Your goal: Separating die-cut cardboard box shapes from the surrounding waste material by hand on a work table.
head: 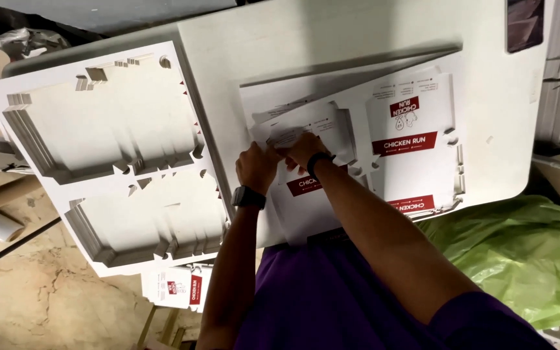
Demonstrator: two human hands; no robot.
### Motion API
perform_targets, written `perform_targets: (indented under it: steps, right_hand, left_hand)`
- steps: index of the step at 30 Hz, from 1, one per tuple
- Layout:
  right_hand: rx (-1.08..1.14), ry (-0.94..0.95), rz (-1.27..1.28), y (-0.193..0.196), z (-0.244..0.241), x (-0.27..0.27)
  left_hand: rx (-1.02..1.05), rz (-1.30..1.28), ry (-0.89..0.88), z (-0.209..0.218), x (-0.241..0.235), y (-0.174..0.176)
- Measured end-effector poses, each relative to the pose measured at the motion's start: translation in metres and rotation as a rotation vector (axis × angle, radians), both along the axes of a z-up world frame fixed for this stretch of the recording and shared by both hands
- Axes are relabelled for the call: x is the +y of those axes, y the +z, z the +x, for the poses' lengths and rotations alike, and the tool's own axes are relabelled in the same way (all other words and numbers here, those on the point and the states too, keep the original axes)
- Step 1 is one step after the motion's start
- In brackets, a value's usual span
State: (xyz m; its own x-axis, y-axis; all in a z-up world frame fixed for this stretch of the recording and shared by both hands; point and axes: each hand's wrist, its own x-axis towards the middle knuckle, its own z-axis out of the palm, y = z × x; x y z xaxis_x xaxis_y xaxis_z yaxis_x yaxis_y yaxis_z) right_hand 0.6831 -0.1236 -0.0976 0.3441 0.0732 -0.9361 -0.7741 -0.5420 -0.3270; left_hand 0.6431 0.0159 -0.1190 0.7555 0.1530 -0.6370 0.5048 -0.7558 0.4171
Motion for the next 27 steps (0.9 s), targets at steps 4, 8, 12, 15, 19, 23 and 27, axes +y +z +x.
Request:
perform_targets:
  steps: [4,8,12,15,19,23,27]
  right_hand:
    - [-0.259,0.963,-0.115,-0.127,-0.021,-0.013]
    - [-0.096,0.348,-0.084,-0.076,-0.025,-0.005]
    - [-0.093,0.035,-0.026,-0.001,0.0,0.0]
    - [-0.165,-0.137,0.081,-0.019,-0.028,-0.005]
    - [-0.011,-0.158,0.071,-0.047,-0.08,-0.018]
    - [0.065,0.18,-0.007,-0.008,-0.073,-0.012]
    - [0.112,0.233,-0.049,-0.007,-0.066,-0.01]
  left_hand:
    - [-1.266,0.793,-0.501,-0.057,-0.02,-0.045]
    - [-0.607,0.103,-0.149,-0.054,0.001,0.009]
    - [-0.303,-0.78,0.245,-0.037,0.008,-0.031]
    - [-0.055,-0.968,0.589,-0.034,0.015,-0.018]
    - [-0.135,-1.003,0.425,-0.057,0.017,-0.038]
    - [-0.192,-0.944,0.237,-0.056,0.019,-0.032]
    - [-0.122,-0.979,0.342,-0.051,0.018,-0.045]
